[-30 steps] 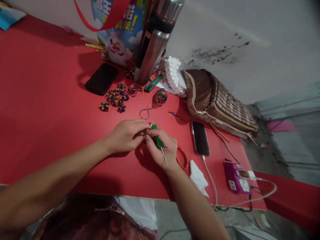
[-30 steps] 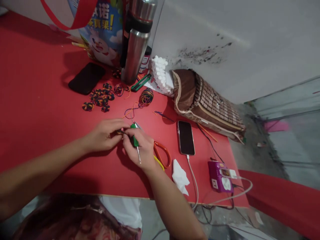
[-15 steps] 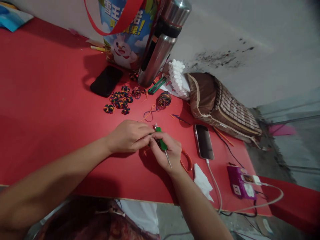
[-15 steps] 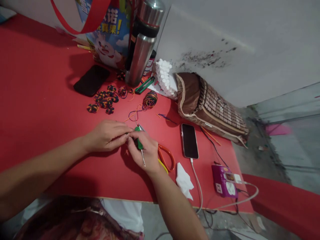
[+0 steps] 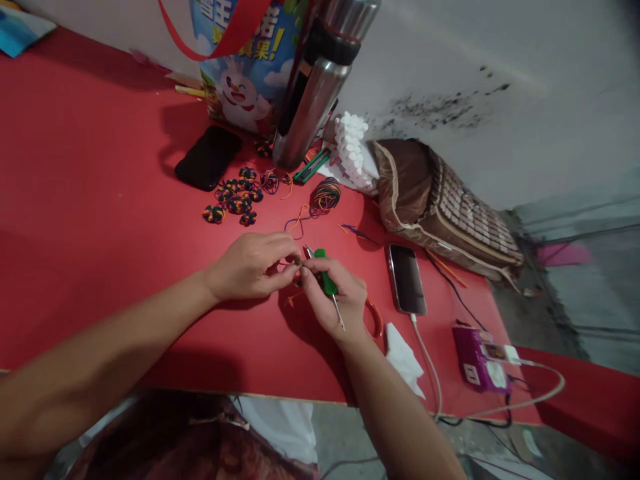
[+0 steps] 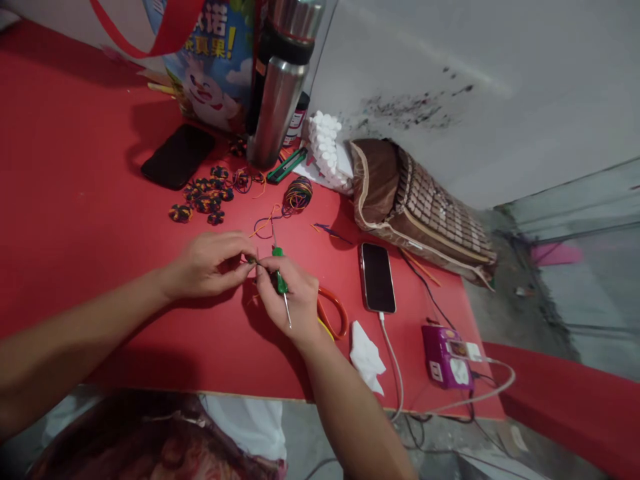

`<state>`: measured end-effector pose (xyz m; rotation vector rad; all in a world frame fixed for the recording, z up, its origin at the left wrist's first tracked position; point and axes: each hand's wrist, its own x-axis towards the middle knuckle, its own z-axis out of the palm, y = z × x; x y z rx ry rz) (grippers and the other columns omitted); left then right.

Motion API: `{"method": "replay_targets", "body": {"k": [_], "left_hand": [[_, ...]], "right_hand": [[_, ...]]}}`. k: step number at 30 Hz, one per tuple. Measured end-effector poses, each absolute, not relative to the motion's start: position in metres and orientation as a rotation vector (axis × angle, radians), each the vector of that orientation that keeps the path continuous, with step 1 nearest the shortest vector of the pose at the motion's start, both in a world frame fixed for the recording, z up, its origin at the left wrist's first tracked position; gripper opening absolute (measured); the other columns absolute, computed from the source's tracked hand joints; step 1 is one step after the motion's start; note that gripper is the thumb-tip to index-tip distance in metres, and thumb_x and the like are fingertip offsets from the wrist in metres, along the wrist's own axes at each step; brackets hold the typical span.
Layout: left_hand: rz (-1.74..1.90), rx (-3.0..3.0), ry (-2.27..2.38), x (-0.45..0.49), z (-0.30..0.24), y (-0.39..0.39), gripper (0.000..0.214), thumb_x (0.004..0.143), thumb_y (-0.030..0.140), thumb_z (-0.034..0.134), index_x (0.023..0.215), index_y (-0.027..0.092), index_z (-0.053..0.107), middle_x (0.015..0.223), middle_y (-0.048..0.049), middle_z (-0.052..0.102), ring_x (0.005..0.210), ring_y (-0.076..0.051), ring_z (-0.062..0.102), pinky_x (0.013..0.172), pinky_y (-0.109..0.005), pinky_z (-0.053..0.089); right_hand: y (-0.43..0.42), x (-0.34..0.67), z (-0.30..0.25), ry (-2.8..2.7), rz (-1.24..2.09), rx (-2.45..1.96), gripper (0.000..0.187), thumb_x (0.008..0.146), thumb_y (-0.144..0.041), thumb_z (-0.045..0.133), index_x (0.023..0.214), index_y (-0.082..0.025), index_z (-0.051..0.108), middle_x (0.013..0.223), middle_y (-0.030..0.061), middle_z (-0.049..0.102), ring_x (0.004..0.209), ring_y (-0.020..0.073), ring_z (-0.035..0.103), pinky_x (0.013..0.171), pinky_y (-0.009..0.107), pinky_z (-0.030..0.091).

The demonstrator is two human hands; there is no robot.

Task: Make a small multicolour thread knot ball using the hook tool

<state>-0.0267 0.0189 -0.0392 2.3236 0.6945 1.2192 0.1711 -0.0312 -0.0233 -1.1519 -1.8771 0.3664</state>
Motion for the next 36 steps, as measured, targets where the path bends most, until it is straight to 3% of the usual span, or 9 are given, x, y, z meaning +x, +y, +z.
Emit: {"method": "replay_targets", "body": {"k": [12, 26, 31, 36], "left_hand": [[1.173, 2.25, 0.688, -0.025, -0.038, 0.017, 0.006, 0.093, 0.013, 0.06, 0.095, 0.017, 0.064, 0.081, -0.0004, 0.065, 0.063, -0.011, 0.054, 0.06, -0.025, 0.039], [0.836, 1.223, 0.53, -0.025, -0.023, 0.022, 0.015, 0.077, 0.019, 0.075, 0.071, 0.016, 0.062, 0.096, -0.0035, 0.059, 0.08, -0.013, 0.058, 0.073, -0.027, 0.049], [0.831, 1.086, 0.552, -0.021, -0.025, 0.02, 0.022, 0.073, 0.018, 0.082, 0.073, 0.017, 0.06, 0.088, -0.0011, 0.061, 0.073, -0.011, 0.058, 0.065, -0.024, 0.048], [1.01, 1.018, 0.642, -0.016, -0.029, 0.019, 0.018, 0.075, 0.014, 0.083, 0.077, 0.017, 0.065, 0.081, -0.0011, 0.069, 0.075, -0.012, 0.065, 0.071, -0.024, 0.055]], "right_hand": [[-0.03, 0.171, -0.026, -1.91, 0.365, -1.114, 0.01, 0.094, -0.013, 0.07, 0.09, -0.022, 0.072, 0.075, -0.0023, 0.075, 0.058, 0.0089, 0.062, 0.058, 0.021, 0.048], [-0.031, 0.171, -0.025, -1.814, 0.561, -1.187, 0.01, 0.098, -0.018, 0.069, 0.09, -0.022, 0.073, 0.073, -0.0025, 0.073, 0.06, 0.0098, 0.062, 0.061, 0.022, 0.05], [-0.031, 0.17, -0.023, -1.812, 0.534, -1.178, 0.009, 0.097, -0.017, 0.07, 0.09, -0.022, 0.073, 0.072, -0.0037, 0.072, 0.06, 0.0085, 0.062, 0.06, 0.021, 0.048], [-0.032, 0.171, -0.024, -1.803, 0.57, -1.184, 0.008, 0.099, -0.017, 0.07, 0.095, -0.022, 0.074, 0.077, -0.002, 0.077, 0.065, 0.0103, 0.068, 0.066, 0.023, 0.053]]}}
